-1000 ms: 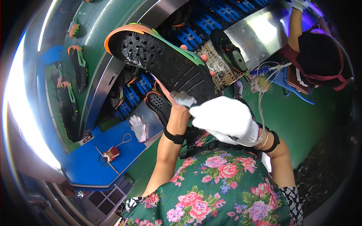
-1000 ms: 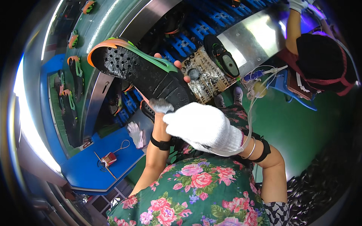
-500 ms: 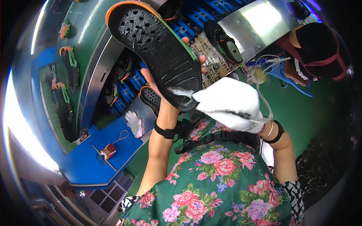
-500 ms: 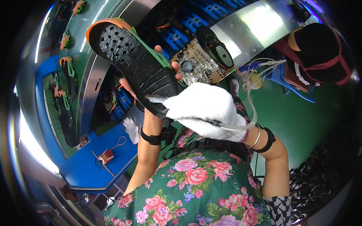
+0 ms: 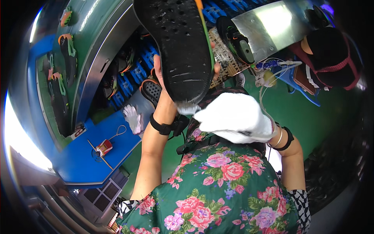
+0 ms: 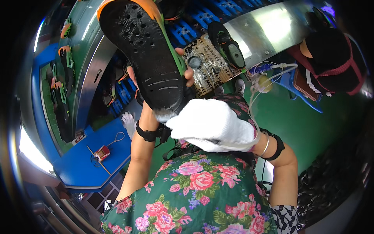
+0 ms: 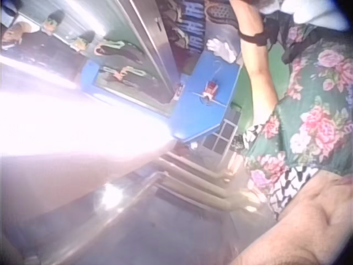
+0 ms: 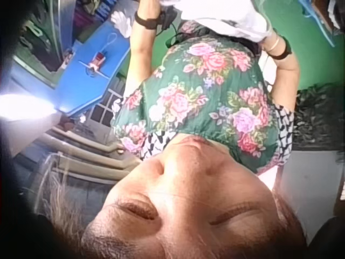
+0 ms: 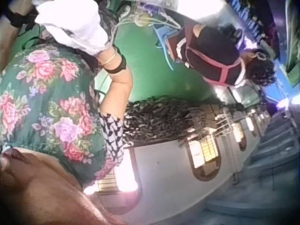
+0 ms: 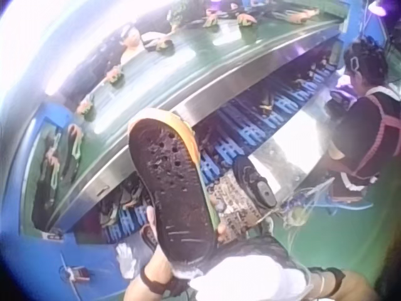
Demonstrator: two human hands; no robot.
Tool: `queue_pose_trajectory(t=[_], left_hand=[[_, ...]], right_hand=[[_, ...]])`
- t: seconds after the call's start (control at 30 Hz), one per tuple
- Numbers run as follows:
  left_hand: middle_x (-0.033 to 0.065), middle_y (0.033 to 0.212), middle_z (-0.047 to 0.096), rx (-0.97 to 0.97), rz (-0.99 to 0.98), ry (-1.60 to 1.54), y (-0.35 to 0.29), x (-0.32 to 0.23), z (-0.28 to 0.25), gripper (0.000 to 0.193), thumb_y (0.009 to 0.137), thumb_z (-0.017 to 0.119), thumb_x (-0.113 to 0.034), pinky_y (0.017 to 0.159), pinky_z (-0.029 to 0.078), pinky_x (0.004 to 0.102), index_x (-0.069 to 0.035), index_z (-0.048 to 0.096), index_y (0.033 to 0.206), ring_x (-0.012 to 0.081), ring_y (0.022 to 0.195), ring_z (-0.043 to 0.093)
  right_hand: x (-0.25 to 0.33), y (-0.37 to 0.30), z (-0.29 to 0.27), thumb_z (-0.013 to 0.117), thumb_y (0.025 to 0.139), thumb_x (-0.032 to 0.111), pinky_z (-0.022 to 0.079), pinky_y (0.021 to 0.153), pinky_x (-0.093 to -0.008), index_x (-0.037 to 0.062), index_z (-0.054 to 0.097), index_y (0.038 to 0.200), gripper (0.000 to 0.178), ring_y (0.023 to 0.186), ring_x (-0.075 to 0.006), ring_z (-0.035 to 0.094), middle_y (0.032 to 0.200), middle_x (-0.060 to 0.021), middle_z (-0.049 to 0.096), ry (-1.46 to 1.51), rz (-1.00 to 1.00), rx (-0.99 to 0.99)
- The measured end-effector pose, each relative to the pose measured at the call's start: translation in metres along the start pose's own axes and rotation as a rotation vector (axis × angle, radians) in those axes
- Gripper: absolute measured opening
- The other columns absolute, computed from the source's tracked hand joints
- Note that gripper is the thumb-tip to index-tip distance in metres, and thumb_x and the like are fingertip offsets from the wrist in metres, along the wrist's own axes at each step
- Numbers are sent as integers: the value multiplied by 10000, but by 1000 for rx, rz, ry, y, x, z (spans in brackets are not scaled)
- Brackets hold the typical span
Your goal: Apply adhesive to the soles of shoes using a brush on an assembly line.
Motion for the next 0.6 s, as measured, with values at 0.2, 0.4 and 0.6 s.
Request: queue_pose_trajectory(t=[0.2, 0.4, 0.6], left_hand=[[262, 1449, 483, -200, -42, 68, -15, -9, -35, 1073, 816, 578, -771, 890, 496, 540, -29, 335, 1551, 443, 1120, 568], [248, 1430, 514, -292, -122, 89, -15, -22, -24, 715, 942, 560, -488, 1075, 453, 550, 5, 466, 1450, 401, 1251, 572], [228, 1210, 695, -113, -185, -103, -22, -28, -9, 487, 972, 583, -302, 968, 573, 417, 57, 612, 1300, 312, 1033, 722]], right_hand=[[-2, 7, -14, 773, 809, 73, 577, 777, -364, 103, 772, 1062, 254, 913, -264, 719, 1063, -78, 758, -21, -1, 31], [2, -4, 10, 757, 817, 82, 589, 751, -365, 48, 735, 1115, 300, 924, -267, 714, 1106, -100, 743, -47, -102, 124], [-3, 0, -3, 759, 822, 84, 585, 731, -340, 129, 745, 1146, 328, 896, -243, 715, 1135, -46, 748, -41, -123, 95]])
Point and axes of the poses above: each hand's wrist, its own y-axis towards the middle knuckle, its own z-axis out of the palm, x = y × z, the point moved 5 cm from there along y, towards the middle knuckle
